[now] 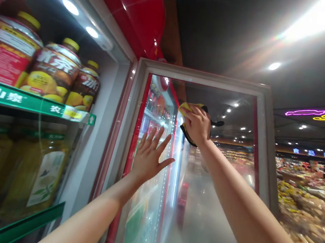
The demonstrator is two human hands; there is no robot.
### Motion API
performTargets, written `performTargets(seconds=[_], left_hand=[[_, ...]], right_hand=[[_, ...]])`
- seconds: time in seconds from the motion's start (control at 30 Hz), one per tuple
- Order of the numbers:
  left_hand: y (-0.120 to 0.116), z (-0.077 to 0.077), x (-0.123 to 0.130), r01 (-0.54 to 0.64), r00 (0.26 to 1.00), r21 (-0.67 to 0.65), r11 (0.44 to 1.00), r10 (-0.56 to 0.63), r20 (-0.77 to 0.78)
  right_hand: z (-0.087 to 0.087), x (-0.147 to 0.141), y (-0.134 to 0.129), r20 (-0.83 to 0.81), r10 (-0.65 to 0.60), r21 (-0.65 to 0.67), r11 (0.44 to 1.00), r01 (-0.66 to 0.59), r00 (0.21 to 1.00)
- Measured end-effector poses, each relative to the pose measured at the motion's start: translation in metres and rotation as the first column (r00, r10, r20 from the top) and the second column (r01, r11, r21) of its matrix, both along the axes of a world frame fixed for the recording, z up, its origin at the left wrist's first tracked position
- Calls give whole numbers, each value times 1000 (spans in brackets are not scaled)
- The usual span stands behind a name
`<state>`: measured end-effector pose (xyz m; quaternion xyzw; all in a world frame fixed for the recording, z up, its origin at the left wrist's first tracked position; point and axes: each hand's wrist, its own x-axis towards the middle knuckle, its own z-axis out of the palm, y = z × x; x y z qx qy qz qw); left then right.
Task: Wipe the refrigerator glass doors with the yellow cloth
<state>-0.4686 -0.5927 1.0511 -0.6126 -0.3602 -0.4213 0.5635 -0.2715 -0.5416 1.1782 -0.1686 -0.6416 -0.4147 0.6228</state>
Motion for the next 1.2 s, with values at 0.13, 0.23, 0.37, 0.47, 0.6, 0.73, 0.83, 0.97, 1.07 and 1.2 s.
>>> performTargets(seconds=[0.13,0.23,0.37,0.47,0.6,0.73,0.83,0.97,1.07,1.2], left_hand=[[-2,3,-2,13,1000,-4,1000,-13,-8],[-8,-1,-11,-2,1000,-27,1000,1,-20],[-16,-23,-28,-56,996,29,998,53,68],[-17,-39,-33,-96,992,76,992,89,88],[-14,-44,-30,-111,989,90,990,102,103],[-14,-42,-28,-106,990,94,990,97,102],[-15,-44,-28,-95,991,87,992,86,101],[-15,-44,-29,-82,993,85,993,74,97],[-15,-44,-30,-75,993,95,993,66,96],[-13,-44,-30,-68,993,103,992,57,100]], right_hand=[[21,-37,-9,-67,-25,-33,999,23,997],[13,-49,-17,176,-3,-6,1000,4,984],[-9,-20,-17,341,-34,31,999,25,939],[-4,-8,-16,189,-99,-29,994,106,977],[11,-37,-25,-79,-183,-139,975,171,980],[-5,-58,-36,125,-161,-47,985,168,979],[-22,-45,-38,396,-147,8,988,156,906],[-11,-37,-34,239,-151,-46,985,166,959],[11,-63,-36,-1,-146,-107,984,145,989],[13,-92,-42,164,-84,-70,993,96,983]])
